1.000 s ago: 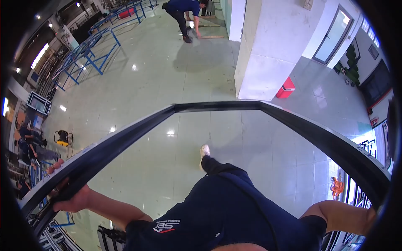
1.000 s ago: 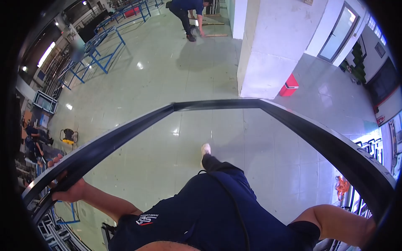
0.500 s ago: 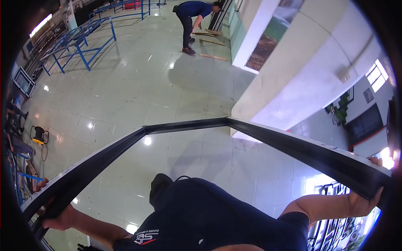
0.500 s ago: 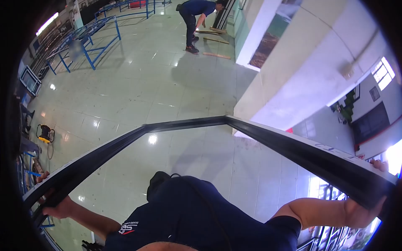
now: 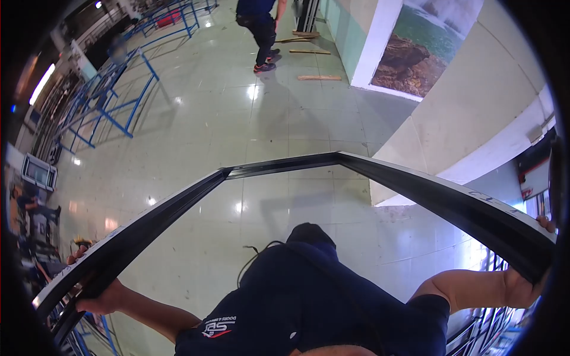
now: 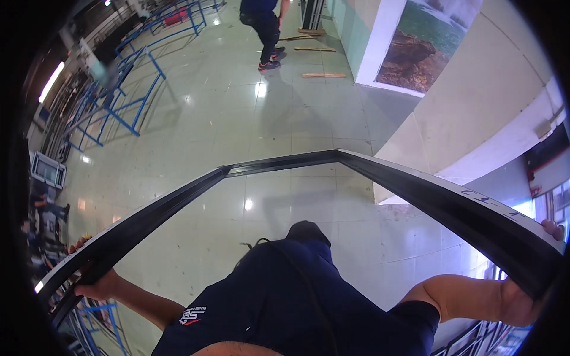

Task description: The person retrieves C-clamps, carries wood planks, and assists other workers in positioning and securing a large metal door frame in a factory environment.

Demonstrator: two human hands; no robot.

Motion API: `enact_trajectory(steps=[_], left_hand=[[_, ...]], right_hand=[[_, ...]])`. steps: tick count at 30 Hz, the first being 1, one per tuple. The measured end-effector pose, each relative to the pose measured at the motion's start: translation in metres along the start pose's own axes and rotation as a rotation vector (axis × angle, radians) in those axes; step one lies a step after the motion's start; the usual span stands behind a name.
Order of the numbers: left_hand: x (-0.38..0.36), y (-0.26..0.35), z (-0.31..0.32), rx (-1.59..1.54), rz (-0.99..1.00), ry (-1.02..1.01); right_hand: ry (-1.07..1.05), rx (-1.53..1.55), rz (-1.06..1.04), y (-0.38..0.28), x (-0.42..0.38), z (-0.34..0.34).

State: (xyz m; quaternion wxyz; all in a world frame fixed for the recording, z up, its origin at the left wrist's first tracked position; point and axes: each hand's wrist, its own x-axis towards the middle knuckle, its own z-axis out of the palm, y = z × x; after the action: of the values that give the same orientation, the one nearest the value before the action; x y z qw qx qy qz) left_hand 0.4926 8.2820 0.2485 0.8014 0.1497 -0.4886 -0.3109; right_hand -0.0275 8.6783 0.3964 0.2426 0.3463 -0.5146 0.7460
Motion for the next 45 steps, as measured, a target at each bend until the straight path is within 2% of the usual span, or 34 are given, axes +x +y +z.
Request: enact_trajectory(steps=[2,3,6,7,8,9,10,12,14,15,16,18,19,20,22,23,24,25,26,28,30,32,33,34,36,37,38,39,41,43,44,45], left_hand=[[0.034,-0.048,0.015,-0.145,0.006,-0.110],[0.049,-0.075,0.027,-0.159,0.002,-0.130],[0.080,-0.159,0.072,-0.144,-0.015,-0.082],[0.091,-0.188,0.082,-0.216,-0.034,-0.181],[0.101,-0.216,0.094,-0.288,-0.051,-0.280],[0.104,-0.240,0.118,-0.164,-0.038,-0.193],[0.114,-0.265,0.127,-0.172,-0.045,-0.201],[0.135,-0.320,0.159,-0.315,-0.037,-0.361],[0.155,-0.370,0.196,-0.286,-0.025,-0.328],[0.162,-0.391,0.214,-0.241,-0.013,-0.281],[0.169,-0.411,0.231,-0.234,-0.031,-0.281],[0.183,-0.450,0.262,-0.179,0.003,-0.199],[0.191,-0.472,0.265,-0.197,-0.006,-0.199],[0.195,-0.493,0.277,-0.174,-0.011,-0.140],[0.213,-0.546,0.282,-0.376,-0.025,-0.357],[0.219,-0.569,0.294,-0.430,-0.039,-0.415],[0.222,-0.602,0.318,-0.466,0.001,-0.378],[0.229,-0.631,0.337,-0.515,-0.017,-0.438],[0.237,-0.657,0.353,-0.555,-0.036,-0.507],[0.251,-0.721,0.372,-0.538,-0.049,-0.433],[0.273,-0.767,0.399,-0.598,-0.039,-0.544],[0.296,-0.823,0.428,-0.673,-0.068,-0.458],[0.313,-0.846,0.447,-0.678,-0.064,-0.510],[0.326,-0.867,0.469,-0.683,-0.062,-0.535],[0.352,-0.908,0.508,-0.612,-0.090,-0.547],[0.362,-0.920,0.538,-0.775,-0.116,-0.609],[0.378,-0.960,0.539,-0.651,-0.092,-0.579],[0.385,-0.975,0.561,-0.630,-0.129,-0.627],[0.388,-1.008,0.610,-0.704,-0.191,-0.738],[0.391,-1.053,0.646,-0.722,-0.247,-0.728],[0.390,-1.075,0.667,-0.737,-0.274,-0.694],[0.389,-1.095,0.690,-0.825,-0.292,-0.745]], right_hand=[[-0.023,-0.722,-0.202,0.019,0.001,0.023],[-0.002,-0.735,-0.194,0.029,0.007,0.022],[0.406,-0.980,0.383,0.059,0.037,-0.005],[0.585,-0.796,0.368,0.074,0.039,0.024],[0.598,-0.797,0.365,0.093,0.031,0.059],[0.409,-0.546,0.129,0.116,0.017,0.105],[0.212,-0.299,-0.099,0.135,0.010,0.134],[0.231,-0.440,-0.075,0.171,0.030,0.139],[0.133,0.115,-0.083,0.208,0.056,0.173],[0.672,-0.157,-0.058,0.226,0.079,0.248],[0.664,-0.174,-0.051,0.242,0.090,0.261],[0.617,0.014,-0.102,0.276,0.114,0.284],[0.196,0.130,-0.014,0.286,0.118,0.230],[0.429,0.059,-0.001,0.302,0.122,0.275],[-0.119,0.227,0.057,0.335,0.130,0.248],[-0.236,0.317,0.056,0.353,0.139,0.277],[-0.354,0.397,0.076,0.375,0.148,0.308],[-0.123,0.381,0.060,0.396,0.148,0.332],[-0.137,0.396,0.027,0.418,0.152,0.347],[-0.111,0.161,-0.019,0.458,0.156,0.376],[-0.102,0.148,-0.033,0.481,0.154,0.397],[-0.006,0.134,-0.015,0.504,0.160,0.420],[-0.133,0.193,0.017,0.510,0.168,0.425],[-0.121,0.182,0.073,0.517,0.175,0.446],[0.606,-0.005,-0.008,0.529,0.193,0.512],[0.668,-0.118,-0.084,0.541,0.201,0.559],[0.681,-0.236,-0.135,0.555,0.205,0.572],[0.683,-0.273,-0.162,0.566,0.207,0.571],[0.701,-0.346,-0.171,0.595,0.216,0.592],[0.946,-0.601,-0.224,0.641,0.238,0.650],[0.957,-0.621,-0.225,0.657,0.243,0.649],[0.941,-0.542,-0.224,0.669,0.246,0.641]])
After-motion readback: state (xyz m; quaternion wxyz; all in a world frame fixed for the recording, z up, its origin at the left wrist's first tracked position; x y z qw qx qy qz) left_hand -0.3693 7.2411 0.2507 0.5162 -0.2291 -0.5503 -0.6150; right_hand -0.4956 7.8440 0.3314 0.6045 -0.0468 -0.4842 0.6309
